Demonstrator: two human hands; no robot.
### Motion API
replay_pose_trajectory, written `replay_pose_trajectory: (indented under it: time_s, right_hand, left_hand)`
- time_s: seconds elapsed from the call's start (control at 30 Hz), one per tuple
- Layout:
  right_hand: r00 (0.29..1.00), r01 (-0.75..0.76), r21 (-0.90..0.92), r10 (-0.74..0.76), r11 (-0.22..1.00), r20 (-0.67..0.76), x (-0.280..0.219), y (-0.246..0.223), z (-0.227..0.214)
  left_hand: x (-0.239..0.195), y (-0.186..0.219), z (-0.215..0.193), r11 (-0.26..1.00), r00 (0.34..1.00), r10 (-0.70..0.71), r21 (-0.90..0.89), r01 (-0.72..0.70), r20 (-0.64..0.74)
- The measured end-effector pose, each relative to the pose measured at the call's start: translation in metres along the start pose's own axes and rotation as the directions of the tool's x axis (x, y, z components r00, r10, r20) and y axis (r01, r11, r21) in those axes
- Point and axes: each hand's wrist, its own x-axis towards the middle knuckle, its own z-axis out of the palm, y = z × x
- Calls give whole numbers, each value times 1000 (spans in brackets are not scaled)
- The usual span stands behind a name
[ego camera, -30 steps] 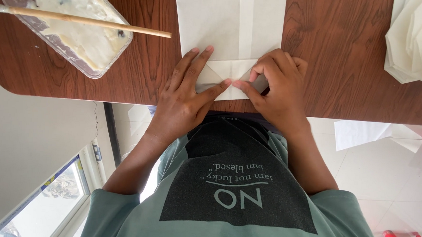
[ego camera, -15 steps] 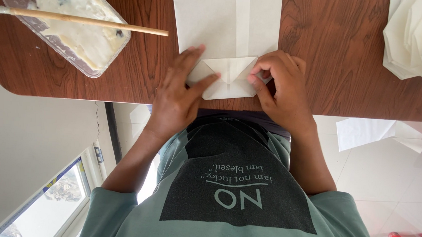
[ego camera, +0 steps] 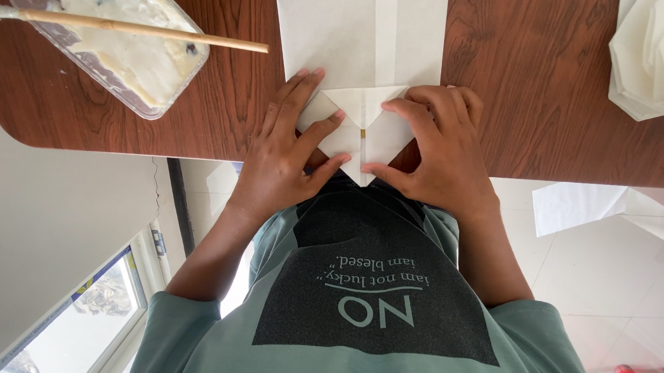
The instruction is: Folding and gluing paper to assemble handmade paper bags.
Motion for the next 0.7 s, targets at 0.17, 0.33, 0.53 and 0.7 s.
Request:
replay_pose_trajectory:
  time_s: [0.17,0.33,0.53,0.7]
  right_hand:
    - [953,-159,295,224,942,-203,6,5,-7]
    - [926,-266,0,255,964,-280,19,10,-8]
    - [875,-392,236,440,889,-203,16,5,-6]
    - [854,-384,470,500,795,-146,10,8,-14]
  left_hand:
    - [-2,-3,3,999,982,-44,20,49,-184]
    - [7,-1,10,944,946,-269,143,296,-182]
    - [18,15,10,929,913,-368,-21,370,-174]
    - [27,29,13,887,885,-430,-267,377,-179]
